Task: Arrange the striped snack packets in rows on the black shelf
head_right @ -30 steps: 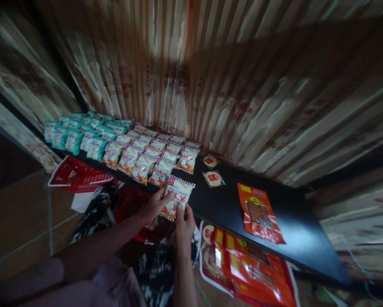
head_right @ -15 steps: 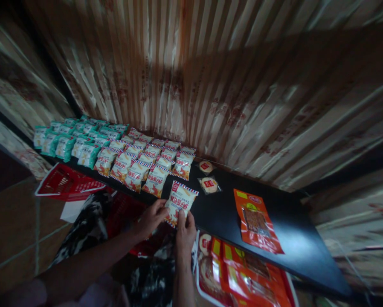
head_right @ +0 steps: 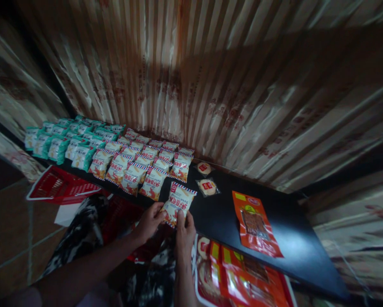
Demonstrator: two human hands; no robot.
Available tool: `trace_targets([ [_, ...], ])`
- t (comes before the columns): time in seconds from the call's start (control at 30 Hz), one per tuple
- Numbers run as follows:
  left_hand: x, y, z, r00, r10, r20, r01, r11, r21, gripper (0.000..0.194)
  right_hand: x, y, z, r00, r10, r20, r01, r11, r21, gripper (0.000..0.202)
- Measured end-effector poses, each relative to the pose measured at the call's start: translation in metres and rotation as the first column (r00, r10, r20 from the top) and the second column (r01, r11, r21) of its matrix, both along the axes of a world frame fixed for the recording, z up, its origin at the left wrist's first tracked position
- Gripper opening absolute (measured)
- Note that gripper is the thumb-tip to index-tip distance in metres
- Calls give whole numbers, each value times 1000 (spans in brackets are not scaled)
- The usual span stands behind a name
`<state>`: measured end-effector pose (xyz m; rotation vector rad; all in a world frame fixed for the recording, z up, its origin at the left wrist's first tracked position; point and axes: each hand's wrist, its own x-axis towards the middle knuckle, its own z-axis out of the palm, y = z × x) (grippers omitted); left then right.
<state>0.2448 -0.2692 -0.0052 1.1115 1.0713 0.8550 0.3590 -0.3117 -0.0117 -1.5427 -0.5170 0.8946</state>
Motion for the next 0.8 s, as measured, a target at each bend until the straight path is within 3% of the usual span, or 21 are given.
trace_targets([
  [0.23,4,7,-7,999,46,-7,-46,998,31,25,0,3,11,998,47,-41,-45,998,37,64],
  [0.43,7,10,-10,999,36,-12,-35,999,38,25,3,5,3,995,31,-98,-28,999,31,72],
  [0.8,6,12,-7,998,54,-43,-53,998,29,25,8,10,-5,1000,25,-14,-25,1000,-1,72],
])
